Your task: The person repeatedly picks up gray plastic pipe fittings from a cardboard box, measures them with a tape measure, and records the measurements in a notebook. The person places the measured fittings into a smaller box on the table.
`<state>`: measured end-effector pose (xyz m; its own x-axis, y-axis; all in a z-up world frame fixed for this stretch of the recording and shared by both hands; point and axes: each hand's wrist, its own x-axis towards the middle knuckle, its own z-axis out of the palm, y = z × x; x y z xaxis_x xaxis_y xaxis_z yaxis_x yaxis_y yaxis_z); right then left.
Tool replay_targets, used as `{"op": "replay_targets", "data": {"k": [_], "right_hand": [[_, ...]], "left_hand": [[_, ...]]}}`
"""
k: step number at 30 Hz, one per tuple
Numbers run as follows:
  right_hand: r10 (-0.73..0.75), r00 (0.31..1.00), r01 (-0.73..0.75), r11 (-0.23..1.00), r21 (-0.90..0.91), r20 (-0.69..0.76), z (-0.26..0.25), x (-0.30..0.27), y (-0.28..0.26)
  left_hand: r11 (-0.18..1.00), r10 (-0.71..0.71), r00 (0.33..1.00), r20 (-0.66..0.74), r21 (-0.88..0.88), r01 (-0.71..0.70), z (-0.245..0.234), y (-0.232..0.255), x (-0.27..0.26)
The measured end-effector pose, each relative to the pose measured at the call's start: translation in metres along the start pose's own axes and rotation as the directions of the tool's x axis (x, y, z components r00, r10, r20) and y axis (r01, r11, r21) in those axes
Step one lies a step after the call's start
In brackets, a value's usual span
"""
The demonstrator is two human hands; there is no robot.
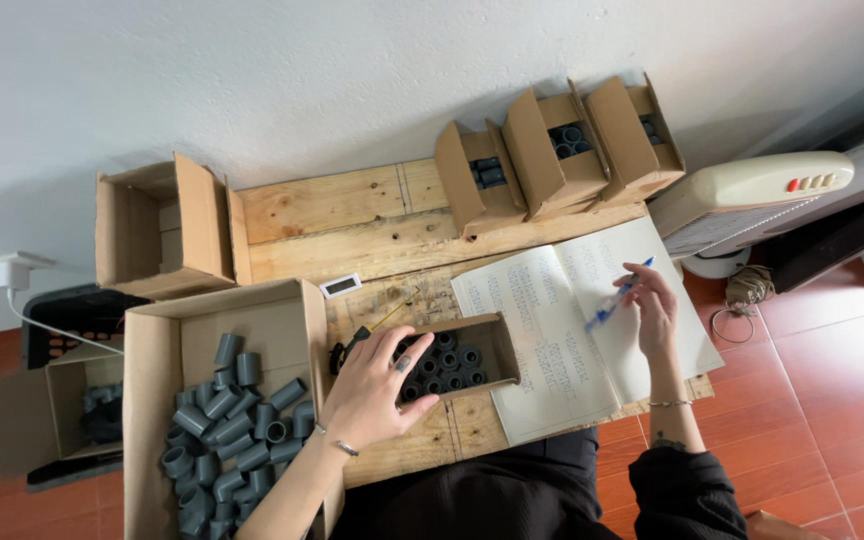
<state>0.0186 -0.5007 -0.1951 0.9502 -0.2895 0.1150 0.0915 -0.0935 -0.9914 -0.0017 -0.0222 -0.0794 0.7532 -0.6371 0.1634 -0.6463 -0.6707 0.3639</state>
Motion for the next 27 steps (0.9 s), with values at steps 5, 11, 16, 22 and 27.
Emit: {"op": "replay_targets", "data": {"k": [5, 11, 16, 22, 27], "right_hand": [[-0.003, 0.99, -0.004, 0.999, -0.052, -0.14, 0.028, -0.002, -0.015], [-0.009, 0.974, -0.039, 0.978, -0.207, -0.228, 0.027, -0.006, -0.005], [-0.046, 0.96, -0.069, 0.918, -0.391, -0.276, 0.033, -0.006, -0.014], [-0.067, 0.964, -0.053, 0.901, -0.43, -0.258, 0.027, -0.003, -0.001], [-0.096, 0.953, -0.064, 0.863, -0.501, -0.287, 0.024, -0.001, 0.01]], "left_hand": [[1.0, 0.024, 1.0, 0.008, -0.019, -0.024, -0.001, -0.003, 0.003], [0.995, -0.009, 1.0, 0.01, -0.102, 0.01, -0.001, -0.005, 0.007], [0.995, -0.022, 0.999, 0.034, -0.096, 0.025, 0.002, -0.007, 0.008], [0.995, -0.032, 0.998, 0.049, -0.094, 0.036, 0.003, -0.009, 0.014], [0.997, -0.01, 1.0, 0.023, -0.072, 0.011, 0.0, -0.006, 0.016]]}}
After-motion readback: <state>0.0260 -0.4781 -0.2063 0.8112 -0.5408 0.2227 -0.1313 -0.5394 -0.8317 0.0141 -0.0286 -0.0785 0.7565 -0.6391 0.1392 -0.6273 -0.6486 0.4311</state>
